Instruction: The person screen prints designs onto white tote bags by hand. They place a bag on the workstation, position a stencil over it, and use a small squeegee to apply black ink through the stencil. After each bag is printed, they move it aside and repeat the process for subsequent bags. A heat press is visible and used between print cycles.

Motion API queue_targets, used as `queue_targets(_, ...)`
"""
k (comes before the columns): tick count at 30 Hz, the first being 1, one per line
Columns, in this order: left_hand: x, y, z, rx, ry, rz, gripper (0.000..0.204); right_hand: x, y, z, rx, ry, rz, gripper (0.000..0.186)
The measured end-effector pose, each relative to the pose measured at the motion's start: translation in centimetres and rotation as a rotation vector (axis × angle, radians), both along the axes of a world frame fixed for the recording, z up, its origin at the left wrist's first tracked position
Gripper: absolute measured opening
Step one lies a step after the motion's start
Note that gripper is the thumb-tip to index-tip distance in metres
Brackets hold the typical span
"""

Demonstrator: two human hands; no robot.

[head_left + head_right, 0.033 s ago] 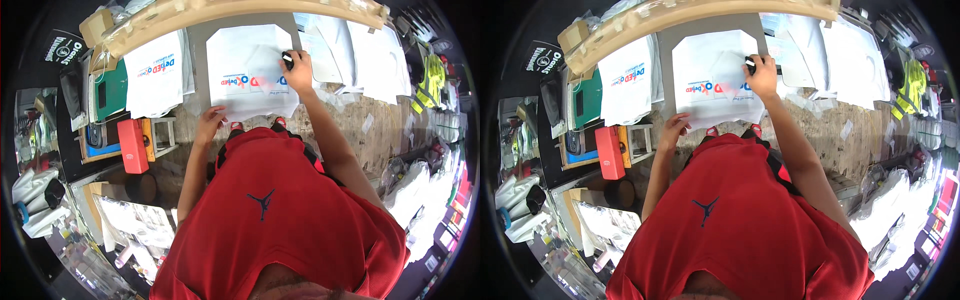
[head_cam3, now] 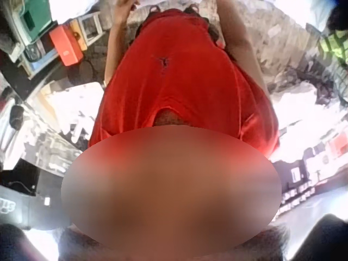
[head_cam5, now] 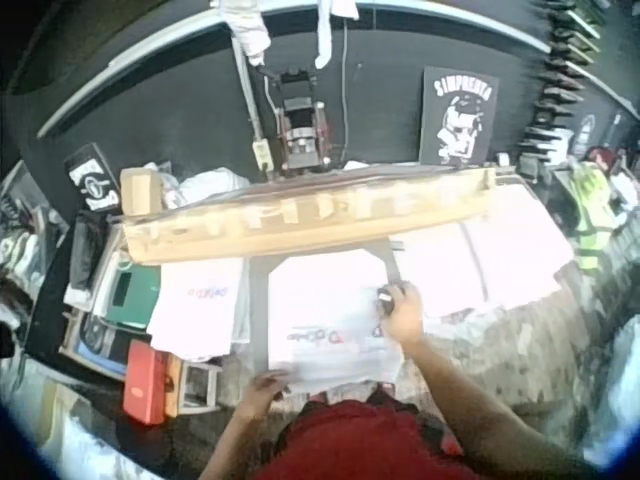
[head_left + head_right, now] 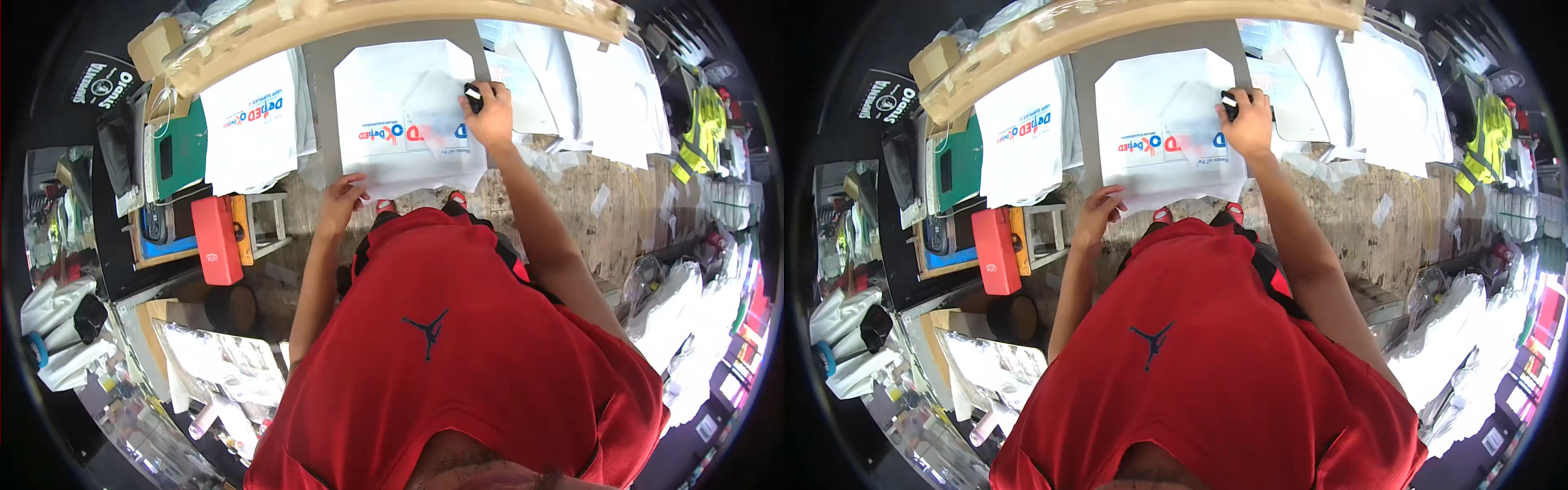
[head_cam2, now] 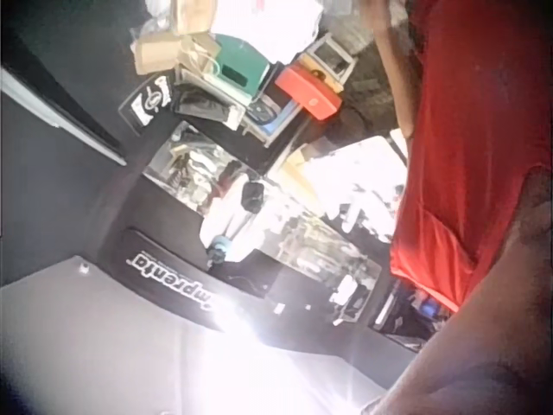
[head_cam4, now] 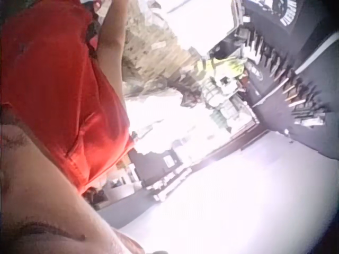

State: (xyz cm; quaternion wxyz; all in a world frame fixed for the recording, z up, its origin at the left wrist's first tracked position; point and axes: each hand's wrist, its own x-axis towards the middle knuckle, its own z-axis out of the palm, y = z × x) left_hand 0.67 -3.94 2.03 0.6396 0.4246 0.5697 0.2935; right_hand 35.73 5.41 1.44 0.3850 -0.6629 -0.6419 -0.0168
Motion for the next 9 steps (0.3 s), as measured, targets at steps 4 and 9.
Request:
queue_targets(4, -0.3, 0.1, -0.2, 0.007, 0.035, 0.025, 0.029, 4.5, -0.5, -0.5, -0.022, 0.040, -0.131, 0.039)
queue_targets(9, 0.3, 0.5, -0.2, 0.025, 0.104, 0.033, 0.030, 11.3, -3.4, -0.7, -0.063, 0.213, -0.335, 0.039)
